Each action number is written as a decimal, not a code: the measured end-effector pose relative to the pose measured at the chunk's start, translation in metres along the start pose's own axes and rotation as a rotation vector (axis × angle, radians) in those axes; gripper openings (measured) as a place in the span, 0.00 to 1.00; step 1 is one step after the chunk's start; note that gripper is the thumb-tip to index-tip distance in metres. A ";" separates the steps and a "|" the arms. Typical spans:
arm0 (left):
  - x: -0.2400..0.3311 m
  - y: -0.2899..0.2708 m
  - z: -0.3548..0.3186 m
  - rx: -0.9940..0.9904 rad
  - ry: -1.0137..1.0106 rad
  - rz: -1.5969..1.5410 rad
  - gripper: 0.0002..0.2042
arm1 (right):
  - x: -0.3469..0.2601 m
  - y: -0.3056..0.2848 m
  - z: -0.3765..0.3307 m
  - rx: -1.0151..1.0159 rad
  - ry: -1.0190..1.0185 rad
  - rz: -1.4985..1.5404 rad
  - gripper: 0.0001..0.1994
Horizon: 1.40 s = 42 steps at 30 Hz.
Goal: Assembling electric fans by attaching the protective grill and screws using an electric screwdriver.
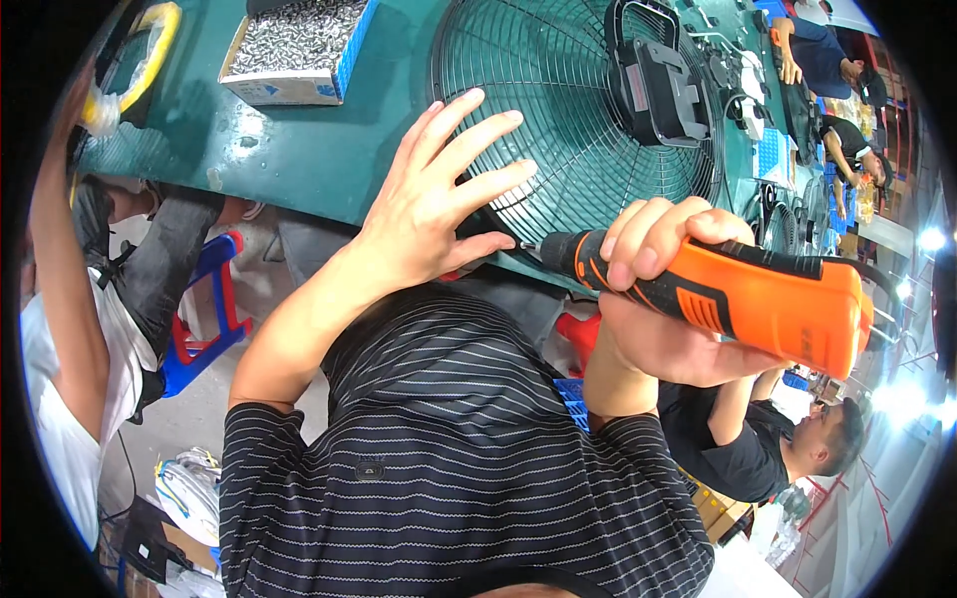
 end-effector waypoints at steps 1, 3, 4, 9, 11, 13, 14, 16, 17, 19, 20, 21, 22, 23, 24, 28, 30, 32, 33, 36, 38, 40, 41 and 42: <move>0.000 0.000 0.000 -0.006 -0.002 0.001 0.40 | -0.001 0.000 0.000 0.000 -0.017 -0.012 0.49; 0.000 0.001 -0.001 -0.002 -0.001 0.001 0.40 | -0.002 0.001 -0.001 0.004 -0.011 -0.013 0.49; 0.000 0.001 -0.002 0.000 -0.001 0.001 0.40 | -0.001 0.001 -0.001 0.010 -0.005 -0.013 0.49; 0.006 -0.002 -0.001 -0.006 0.020 0.022 0.39 | -0.010 0.009 -0.006 -0.078 -0.112 -0.049 0.44; 0.017 -0.009 -0.003 0.012 0.076 0.039 0.30 | -0.025 0.009 -0.011 -0.234 -0.098 0.059 0.34; 0.033 -0.010 -0.013 0.038 0.240 0.130 0.22 | -0.040 0.008 -0.021 -0.307 -0.012 0.128 0.28; 0.043 -0.012 -0.015 0.044 0.307 0.130 0.17 | -0.049 0.005 -0.024 -0.292 -0.039 0.068 0.25; 0.062 -0.003 -0.019 -0.016 0.461 0.167 0.16 | -0.059 -0.008 -0.034 -0.264 -0.039 0.048 0.27; 0.070 0.001 -0.018 -0.067 0.530 0.184 0.16 | -0.062 -0.012 -0.039 -0.239 -0.029 0.027 0.29; 0.081 0.006 -0.011 -0.092 0.613 0.240 0.15 | -0.065 -0.018 -0.048 -0.051 -0.097 0.027 0.33; 0.084 0.014 -0.010 -0.198 0.673 0.296 0.13 | -0.064 -0.026 -0.051 0.004 -0.068 0.058 0.36; 0.088 0.021 -0.008 -0.304 0.741 0.348 0.12 | -0.064 -0.033 -0.055 0.064 -0.047 0.081 0.39; 0.092 0.021 -0.004 -0.314 0.773 0.354 0.10 | -0.064 -0.041 -0.065 0.164 -0.057 0.115 0.43; 0.096 0.022 -0.003 -0.346 0.831 0.392 0.10 | -0.064 -0.043 -0.069 0.179 -0.026 0.136 0.45; 0.099 0.024 -0.005 -0.394 0.893 0.427 0.10 | -0.062 -0.047 -0.074 0.186 -0.036 0.171 0.46; 0.111 0.031 -0.010 -0.516 1.113 0.547 0.08 | -0.056 -0.060 -0.093 0.180 0.018 0.306 0.50; 0.116 0.036 -0.011 -0.525 1.206 0.571 0.08 | -0.055 -0.064 -0.102 0.195 0.060 0.417 0.49; 0.121 0.044 -0.015 -0.571 1.325 0.639 0.07 | -0.061 -0.067 -0.106 0.228 0.052 0.388 0.49; 0.123 0.045 -0.016 -0.567 1.356 0.642 0.07 | -0.059 -0.070 -0.110 0.262 0.077 0.368 0.48; 0.127 0.049 -0.017 -0.542 1.406 0.628 0.06 | -0.063 -0.077 -0.124 0.244 0.024 0.400 0.50; 0.128 0.050 -0.015 -0.551 1.416 0.616 0.06 | -0.065 -0.081 -0.128 0.225 0.006 0.434 0.53; 0.126 0.050 -0.015 -0.570 1.410 0.614 0.06 | -0.065 -0.083 -0.131 0.241 0.002 0.454 0.54; 0.125 0.052 -0.015 -0.576 1.413 0.622 0.06 | -0.063 -0.085 -0.133 0.255 0.013 0.475 0.54; 0.127 0.052 -0.014 -0.563 1.413 0.603 0.06 | -0.063 -0.087 -0.136 0.290 0.011 0.474 0.54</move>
Point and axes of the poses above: each hand's wrist, its own z-axis towards the middle knuckle, its own y-axis out of the palm, x = y × z, the point moved 10 cm from there along z, towards the middle knuckle, and after that the axes turned 11 degrees about z, right-handed, at the moved point
